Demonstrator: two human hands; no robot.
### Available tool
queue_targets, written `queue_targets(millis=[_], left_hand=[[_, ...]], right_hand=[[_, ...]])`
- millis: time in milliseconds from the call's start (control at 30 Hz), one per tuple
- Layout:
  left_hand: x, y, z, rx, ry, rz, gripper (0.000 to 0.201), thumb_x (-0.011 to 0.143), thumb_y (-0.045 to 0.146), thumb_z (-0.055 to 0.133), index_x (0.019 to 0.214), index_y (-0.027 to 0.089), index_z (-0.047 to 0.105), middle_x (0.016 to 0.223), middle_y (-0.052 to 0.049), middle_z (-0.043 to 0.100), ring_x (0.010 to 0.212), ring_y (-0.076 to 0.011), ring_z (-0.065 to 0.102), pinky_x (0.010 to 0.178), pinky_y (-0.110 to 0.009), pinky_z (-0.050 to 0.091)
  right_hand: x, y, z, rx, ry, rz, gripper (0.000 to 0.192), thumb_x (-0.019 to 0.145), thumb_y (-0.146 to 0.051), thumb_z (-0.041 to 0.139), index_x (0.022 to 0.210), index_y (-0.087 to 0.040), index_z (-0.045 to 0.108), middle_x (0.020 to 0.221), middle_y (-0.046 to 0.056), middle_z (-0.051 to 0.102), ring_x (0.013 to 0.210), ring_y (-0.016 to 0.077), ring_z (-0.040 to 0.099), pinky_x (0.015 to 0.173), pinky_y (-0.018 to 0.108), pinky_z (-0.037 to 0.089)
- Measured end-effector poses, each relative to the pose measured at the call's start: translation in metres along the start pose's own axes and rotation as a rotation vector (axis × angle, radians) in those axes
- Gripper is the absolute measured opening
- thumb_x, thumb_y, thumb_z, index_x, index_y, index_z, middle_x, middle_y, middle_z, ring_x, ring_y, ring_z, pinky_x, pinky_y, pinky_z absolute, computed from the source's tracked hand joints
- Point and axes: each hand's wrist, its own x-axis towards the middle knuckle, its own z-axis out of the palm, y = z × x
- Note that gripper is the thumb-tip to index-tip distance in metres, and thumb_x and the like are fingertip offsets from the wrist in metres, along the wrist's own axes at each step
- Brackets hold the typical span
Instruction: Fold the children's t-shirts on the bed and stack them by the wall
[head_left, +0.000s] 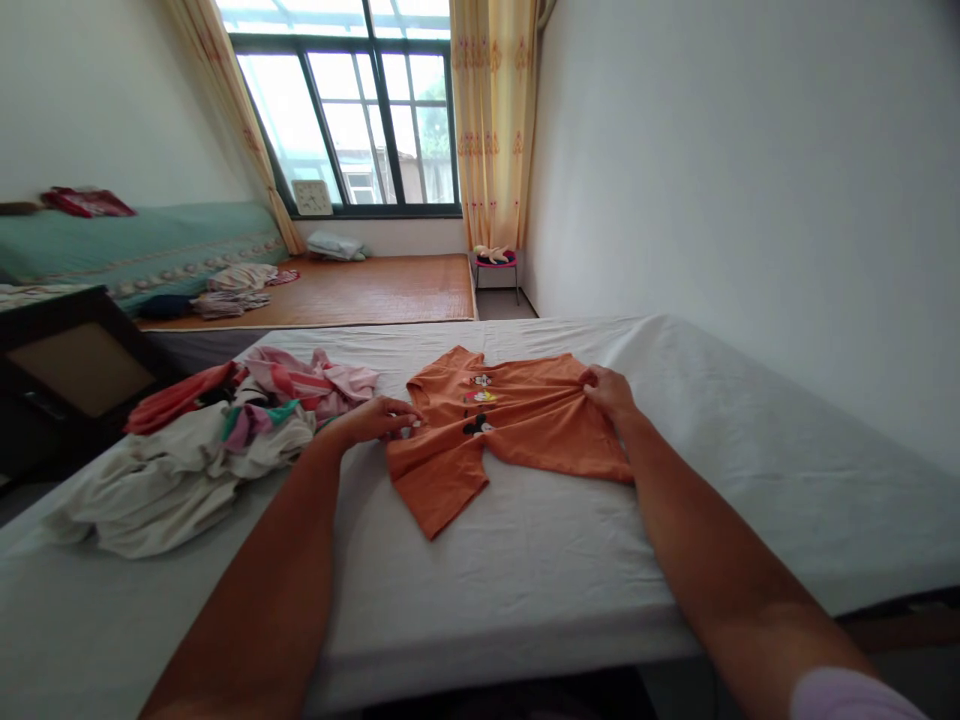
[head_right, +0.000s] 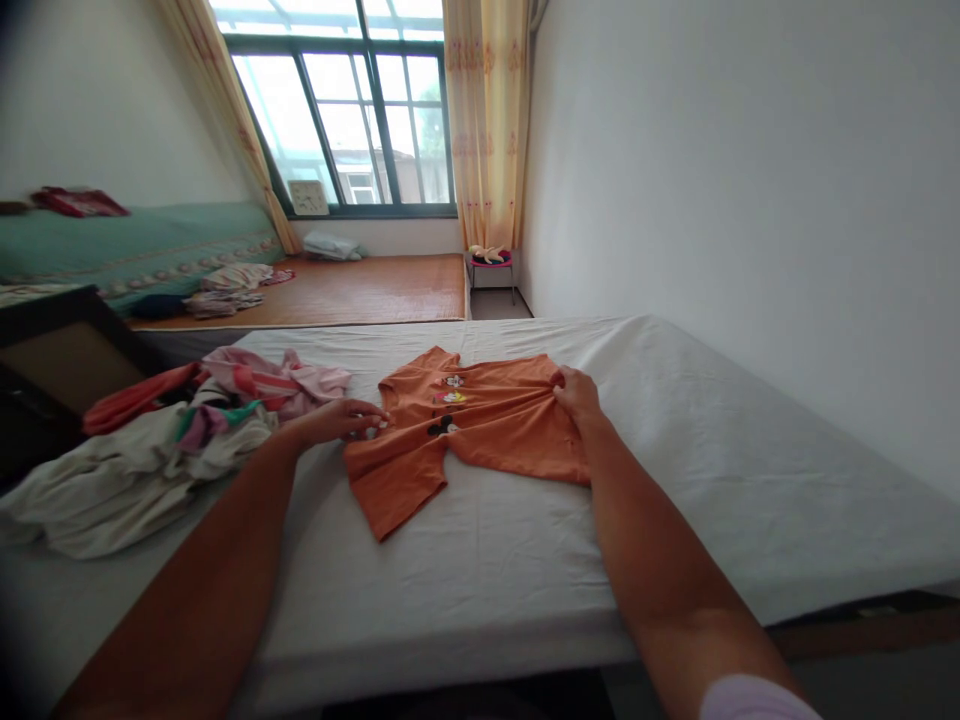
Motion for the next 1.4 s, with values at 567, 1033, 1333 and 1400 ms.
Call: queue_targets(millis=[567, 1033, 1333, 1400], left_hand=[[0.072, -0.011, -0.004, 0.277, 0.493, -0.097, 0.059, 0.085, 0.041, 0.046, 0.136, 0.011, 0.048, 0.119, -0.015, 0.065, 0.1, -0.0206, 0.064, 0.085, -0.029, 0.048], [0.173, 0.03, -0.007, 0.477, 0.315, -0.142, 0.037, 0.073, 0.039, 0.061, 0.101, 0.016, 0.072, 0.089, -0.009, 0.073, 0.079, -0.0225, 0.066, 0.067, -0.027, 0.048], [0.187, 0.041, -0.033, 0.484, 0.221, -0.092, 0.026, 0.062, 0.027, 0.067, 0.086, 0.024, 0.077, 0.07, 0.002, 0.07, 0.065, -0.0163, 0.062, 0.059, -0.022, 0.046], [0.186, 0.043, -0.037, 0.486, 0.331, -0.085, 0.028, 0.072, 0.027, 0.059, 0.094, 0.024, 0.076, 0.082, -0.001, 0.071, 0.076, -0.0187, 0.064, 0.067, -0.025, 0.047]], right_hand=[[0.006, 0.017, 0.011, 0.142, 0.015, 0.019, 0.024, 0.084, -0.025, 0.051, 0.1, -0.022, 0.069, 0.108, 0.005, 0.068, 0.1, 0.0189, 0.06, 0.094, 0.031, 0.044], [0.018, 0.028, 0.012, 0.444, 0.441, 0.331, 0.035, 0.077, -0.022, 0.042, 0.098, -0.018, 0.069, 0.086, 0.009, 0.073, 0.085, 0.0239, 0.067, 0.08, 0.033, 0.049], [0.024, 0.039, 0.025, 0.526, 0.44, 0.342, 0.033, 0.074, -0.024, 0.046, 0.096, -0.017, 0.07, 0.08, 0.009, 0.073, 0.08, 0.0246, 0.069, 0.075, 0.034, 0.051], [0.026, 0.042, 0.028, 0.548, 0.45, 0.35, 0.034, 0.072, -0.024, 0.047, 0.096, -0.017, 0.07, 0.079, 0.009, 0.073, 0.078, 0.0248, 0.069, 0.072, 0.034, 0.052]])
